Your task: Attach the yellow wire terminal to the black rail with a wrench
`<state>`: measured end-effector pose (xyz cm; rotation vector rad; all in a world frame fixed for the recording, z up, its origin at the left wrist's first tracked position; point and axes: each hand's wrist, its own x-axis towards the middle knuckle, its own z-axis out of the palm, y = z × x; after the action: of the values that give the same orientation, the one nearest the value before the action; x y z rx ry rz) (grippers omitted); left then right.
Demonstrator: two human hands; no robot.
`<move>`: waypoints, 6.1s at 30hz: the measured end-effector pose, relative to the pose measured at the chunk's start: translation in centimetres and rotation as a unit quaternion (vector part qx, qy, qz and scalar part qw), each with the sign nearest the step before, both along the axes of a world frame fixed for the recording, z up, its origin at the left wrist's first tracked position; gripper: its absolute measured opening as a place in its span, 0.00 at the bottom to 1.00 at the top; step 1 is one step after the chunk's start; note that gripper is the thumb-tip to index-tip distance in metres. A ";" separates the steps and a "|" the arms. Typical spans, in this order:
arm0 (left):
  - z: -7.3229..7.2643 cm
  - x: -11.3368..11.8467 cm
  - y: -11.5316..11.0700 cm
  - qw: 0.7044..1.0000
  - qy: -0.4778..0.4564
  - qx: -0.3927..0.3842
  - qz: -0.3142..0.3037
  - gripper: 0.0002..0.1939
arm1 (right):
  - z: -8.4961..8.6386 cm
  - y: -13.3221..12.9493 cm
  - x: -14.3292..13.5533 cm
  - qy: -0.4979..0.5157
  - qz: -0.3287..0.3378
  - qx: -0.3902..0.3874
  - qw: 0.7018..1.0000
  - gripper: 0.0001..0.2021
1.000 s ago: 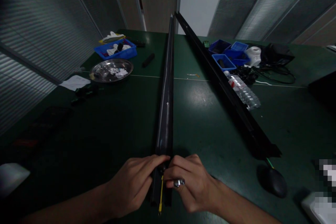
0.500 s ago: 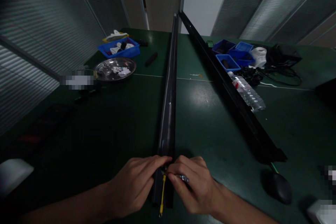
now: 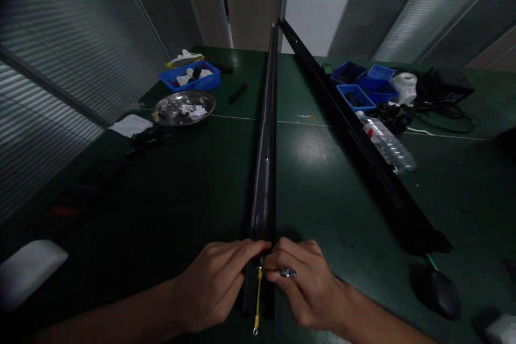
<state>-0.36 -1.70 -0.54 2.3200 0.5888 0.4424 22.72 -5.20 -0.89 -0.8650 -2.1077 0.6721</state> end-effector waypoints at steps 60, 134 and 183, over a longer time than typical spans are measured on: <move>0.3 0.2 0.2 1.000 -0.007 0.010 0.006 0.27 | 0.3 -0.5 -0.3 0.023 -0.066 0.028 0.997 0.07; -0.3 -4.2 8.9 0.935 0.159 0.244 0.201 0.14 | 0.6 -0.3 0.2 0.018 -0.027 0.015 0.999 0.09; -1.0 -1.5 4.4 0.945 0.186 0.226 0.150 0.30 | 1.3 -0.1 -1.0 0.017 -0.086 0.051 0.995 0.10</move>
<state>-1.82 2.67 -1.58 2.7895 1.1338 0.2970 21.73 -5.33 0.37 -0.9588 -1.9912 0.4826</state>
